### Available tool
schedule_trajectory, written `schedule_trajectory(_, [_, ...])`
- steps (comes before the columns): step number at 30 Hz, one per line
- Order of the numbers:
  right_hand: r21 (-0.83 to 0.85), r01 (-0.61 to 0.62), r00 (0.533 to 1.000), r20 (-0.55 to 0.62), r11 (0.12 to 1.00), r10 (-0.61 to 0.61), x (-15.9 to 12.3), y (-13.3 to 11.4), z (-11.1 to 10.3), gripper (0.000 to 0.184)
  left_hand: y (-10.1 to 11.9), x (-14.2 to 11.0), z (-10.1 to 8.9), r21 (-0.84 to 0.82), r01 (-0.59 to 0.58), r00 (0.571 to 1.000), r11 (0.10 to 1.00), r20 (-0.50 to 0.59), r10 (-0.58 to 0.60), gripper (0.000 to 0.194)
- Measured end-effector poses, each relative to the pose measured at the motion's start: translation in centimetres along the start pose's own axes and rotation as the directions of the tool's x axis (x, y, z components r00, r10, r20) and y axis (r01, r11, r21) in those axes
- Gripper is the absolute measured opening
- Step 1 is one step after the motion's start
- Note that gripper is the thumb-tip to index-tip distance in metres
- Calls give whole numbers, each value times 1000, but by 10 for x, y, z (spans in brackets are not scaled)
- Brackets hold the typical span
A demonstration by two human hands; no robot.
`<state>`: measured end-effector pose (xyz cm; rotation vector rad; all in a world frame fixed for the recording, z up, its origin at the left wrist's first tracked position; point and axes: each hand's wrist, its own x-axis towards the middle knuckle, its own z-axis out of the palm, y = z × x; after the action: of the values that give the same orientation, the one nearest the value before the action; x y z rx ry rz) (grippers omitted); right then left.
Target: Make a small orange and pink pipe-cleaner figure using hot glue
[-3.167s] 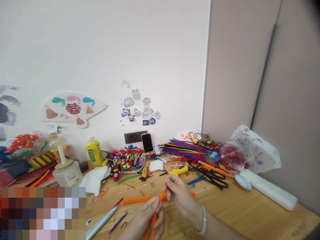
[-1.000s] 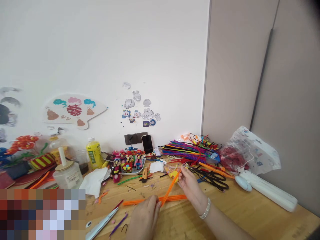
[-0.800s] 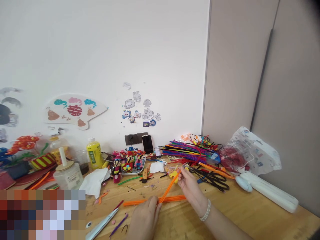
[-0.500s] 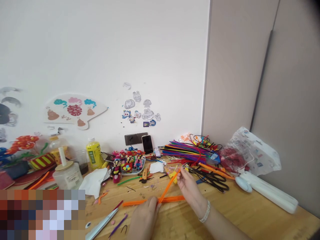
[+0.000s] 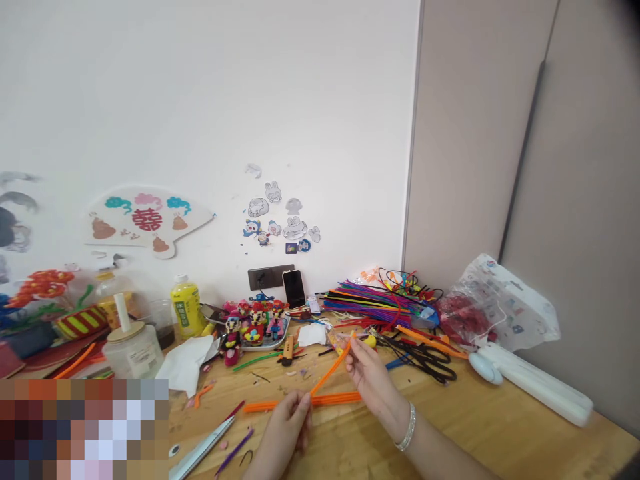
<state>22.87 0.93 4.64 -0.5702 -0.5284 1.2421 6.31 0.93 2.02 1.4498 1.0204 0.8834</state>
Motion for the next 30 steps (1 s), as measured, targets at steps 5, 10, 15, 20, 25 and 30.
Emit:
schedule_trajectory(5, [-187, -40, 990, 126, 982, 64, -7, -7, 7, 23, -3, 12, -12, -191, 86, 995, 978, -37, -95, 48])
schedule_trajectory(10, [-445, -64, 950, 246, 893, 190, -13, -7, 10, 28, 6, 12, -18, -194, -27, 990, 981, -140, 0, 44])
schedule_trajectory(15, [-605, -56, 929, 260, 794, 263, -15, -1, 10, 30, 16, 7, -15, -166, -116, 992, 979, -74, 105, 46])
schedule_trajectory(20, [-686, -24, 933, 245, 727, 262, -16, 6, 7, 30, 18, 1, -9, -119, -185, 982, 975, 11, 188, 38])
schedule_trajectory(25, [-677, 33, 900, 339, 735, 272, -18, 8, 7, 32, 21, -4, -7, -116, -201, 978, 973, 35, 206, 35])
schedule_trajectory(30, [-657, -3, 885, 349, 753, 308, -22, 9, 10, 36, 24, -6, -7, -67, -213, 976, 975, 39, 215, 35])
